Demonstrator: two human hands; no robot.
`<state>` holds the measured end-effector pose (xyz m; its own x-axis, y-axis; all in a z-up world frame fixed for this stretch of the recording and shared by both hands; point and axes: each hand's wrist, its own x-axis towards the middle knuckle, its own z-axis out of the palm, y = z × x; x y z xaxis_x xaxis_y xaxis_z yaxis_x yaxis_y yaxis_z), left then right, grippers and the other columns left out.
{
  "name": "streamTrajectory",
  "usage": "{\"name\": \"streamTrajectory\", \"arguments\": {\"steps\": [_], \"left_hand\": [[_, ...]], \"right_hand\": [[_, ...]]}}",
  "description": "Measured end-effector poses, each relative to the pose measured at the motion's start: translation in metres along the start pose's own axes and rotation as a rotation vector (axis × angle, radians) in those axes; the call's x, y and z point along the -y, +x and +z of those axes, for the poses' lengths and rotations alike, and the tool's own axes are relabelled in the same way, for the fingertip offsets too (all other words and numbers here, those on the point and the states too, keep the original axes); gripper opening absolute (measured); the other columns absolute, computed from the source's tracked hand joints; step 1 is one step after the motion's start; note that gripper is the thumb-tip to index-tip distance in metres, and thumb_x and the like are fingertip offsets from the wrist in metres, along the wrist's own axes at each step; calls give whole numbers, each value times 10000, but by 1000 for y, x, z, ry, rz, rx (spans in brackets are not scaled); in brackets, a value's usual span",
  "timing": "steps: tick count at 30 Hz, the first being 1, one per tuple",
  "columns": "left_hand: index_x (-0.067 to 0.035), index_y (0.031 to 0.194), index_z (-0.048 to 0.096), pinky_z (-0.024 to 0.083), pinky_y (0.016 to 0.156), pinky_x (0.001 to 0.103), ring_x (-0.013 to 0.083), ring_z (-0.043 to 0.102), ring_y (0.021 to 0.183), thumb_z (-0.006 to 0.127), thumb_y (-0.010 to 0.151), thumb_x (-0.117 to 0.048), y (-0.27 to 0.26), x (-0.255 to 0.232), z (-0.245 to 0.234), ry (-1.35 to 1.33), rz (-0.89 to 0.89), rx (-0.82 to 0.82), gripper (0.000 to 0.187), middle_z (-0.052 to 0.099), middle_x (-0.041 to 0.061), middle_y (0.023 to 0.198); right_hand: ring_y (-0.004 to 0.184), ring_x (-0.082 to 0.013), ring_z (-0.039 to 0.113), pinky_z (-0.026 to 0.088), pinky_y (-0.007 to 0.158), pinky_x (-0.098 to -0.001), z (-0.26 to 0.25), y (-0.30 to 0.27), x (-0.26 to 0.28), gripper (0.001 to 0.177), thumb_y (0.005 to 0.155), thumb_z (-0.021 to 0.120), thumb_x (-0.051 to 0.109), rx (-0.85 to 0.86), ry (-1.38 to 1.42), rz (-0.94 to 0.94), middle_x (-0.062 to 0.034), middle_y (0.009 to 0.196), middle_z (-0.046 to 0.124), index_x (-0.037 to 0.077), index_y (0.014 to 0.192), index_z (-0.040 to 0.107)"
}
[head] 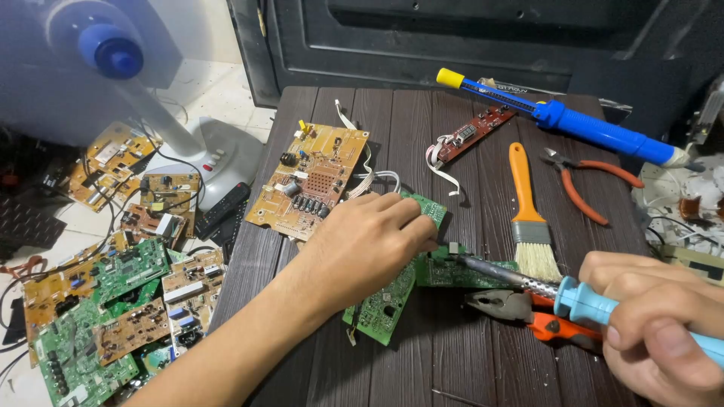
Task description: The person uses a soldering iron to work on a green circuit board held in their left hand. They apply the hot tip to various points on the board while manipulating a thin wire or component with their fingers. The workspace is cluttered with other electronic parts and tools.
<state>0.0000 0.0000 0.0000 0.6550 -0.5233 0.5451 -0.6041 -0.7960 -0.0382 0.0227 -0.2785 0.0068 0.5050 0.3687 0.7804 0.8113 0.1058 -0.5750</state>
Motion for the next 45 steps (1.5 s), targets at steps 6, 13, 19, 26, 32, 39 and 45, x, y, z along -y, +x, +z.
{"name": "streamTrajectory", "arguments": {"steps": [6,13,19,26,32,39,45], "left_hand": [[-112,856,601,465,608,424,270,591,716,728,970,-215,0,0,-1,-10,3,-5,199,563,37,756],[-109,858,599,468,612,417,265,590,717,733,974,-213,0,-1,-1,-11,7,-13,206,561,37,760],[-112,857,609,469,597,410,258,592,715,738,973,-211,0,-1,-1,-9,3,-12,199,570,34,758],[-112,868,602,468,609,417,263,592,727,723,988,-242,0,-1,0,-3,1,-6,214,566,34,768],[-114,863,601,467,613,416,262,596,727,722,984,-240,0,-1,-1,-5,2,-8,213,565,33,765],[-113,869,593,465,611,412,260,591,720,717,993,-241,0,0,0,3,5,-5,218,560,33,766],[-122,864,598,469,628,416,262,601,736,716,980,-247,0,-1,0,2,6,-12,207,569,31,771]], "right_hand": [[454,-158,149,242,505,-329,1,1,0,409,1001,362,347,9,17,-9,13,463,265,170,637,415],[439,-157,150,258,489,-325,0,-1,-1,425,1005,356,364,-6,2,3,16,449,259,176,627,407],[463,-157,129,208,520,-334,2,2,1,400,990,346,321,4,-3,-8,10,468,240,161,626,395],[451,-155,142,235,505,-326,1,1,1,420,999,356,349,1,6,0,18,456,251,168,623,409],[456,-162,137,230,507,-333,1,3,3,400,995,337,319,20,-17,-14,8,467,247,166,631,398],[453,-155,141,229,510,-332,1,3,2,405,993,348,330,11,2,-12,15,460,252,167,627,404],[455,-157,146,231,516,-333,0,0,1,419,993,357,350,-13,6,18,11,453,267,169,618,400]]}}
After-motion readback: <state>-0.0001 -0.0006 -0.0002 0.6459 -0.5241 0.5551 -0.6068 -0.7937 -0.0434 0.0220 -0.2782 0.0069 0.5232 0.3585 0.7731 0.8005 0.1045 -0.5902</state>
